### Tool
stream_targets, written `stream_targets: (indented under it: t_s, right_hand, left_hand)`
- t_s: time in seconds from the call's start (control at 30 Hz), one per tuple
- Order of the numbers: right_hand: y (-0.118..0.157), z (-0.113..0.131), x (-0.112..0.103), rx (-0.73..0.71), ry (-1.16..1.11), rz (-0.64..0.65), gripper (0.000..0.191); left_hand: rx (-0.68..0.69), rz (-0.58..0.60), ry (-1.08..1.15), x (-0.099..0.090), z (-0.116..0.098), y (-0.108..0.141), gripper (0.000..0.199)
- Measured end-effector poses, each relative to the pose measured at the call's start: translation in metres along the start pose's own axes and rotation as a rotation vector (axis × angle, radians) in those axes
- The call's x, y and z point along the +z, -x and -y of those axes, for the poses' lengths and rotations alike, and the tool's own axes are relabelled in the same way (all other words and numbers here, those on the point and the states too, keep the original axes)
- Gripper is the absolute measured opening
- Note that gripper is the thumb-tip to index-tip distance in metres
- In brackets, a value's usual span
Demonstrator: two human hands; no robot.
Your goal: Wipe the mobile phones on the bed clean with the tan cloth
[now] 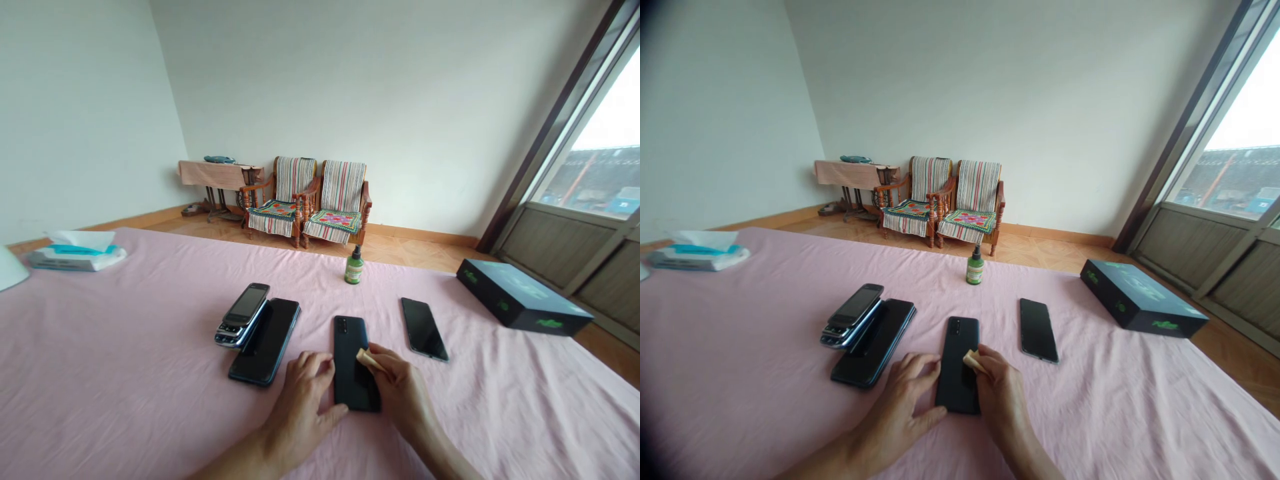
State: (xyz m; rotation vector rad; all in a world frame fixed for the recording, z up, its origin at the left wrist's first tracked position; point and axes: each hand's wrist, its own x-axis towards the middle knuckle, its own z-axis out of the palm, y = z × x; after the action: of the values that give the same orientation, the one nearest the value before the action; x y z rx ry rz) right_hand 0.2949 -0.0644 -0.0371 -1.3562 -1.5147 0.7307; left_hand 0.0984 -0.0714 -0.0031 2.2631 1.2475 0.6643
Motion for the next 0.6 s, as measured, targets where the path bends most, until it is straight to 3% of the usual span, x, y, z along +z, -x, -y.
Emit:
stream_targets:
  t_s: [0.13,0.27,0.37,0.47,0.6]
  right_hand:
    - [-0.001,-0.001,0.0,0.069,-0.093,-0.017,0.03]
    - [0.0,-0.003,0.002,0.062,-0.115,-0.01,0.032]
    - [0.002,-0.001,0.0,0.068,-0.104,-0.02,0.034]
    - [0.003,0.002,-0.002,0.116,-0.06,-0.084,0.037]
    - [0.003,0.003,-0.001,0.117,-0.047,-0.055,0.037]
  left_hand:
    - [-0.024,-0.039,0.129,0.009,-0.004,0.0,0.05]
    - [0.058,-0.065,0.326,0.027,-0.009,-0.002,0.061]
    - [0.057,-0.197,0.391,0.037,-0.009,-0.005,0.066]
    - [-0.096,-0.303,0.507,0.033,-0.003,-0.006,0.063]
    - [-0.378,-0.162,0.853,0.018,-0.002,-0.008,0.062]
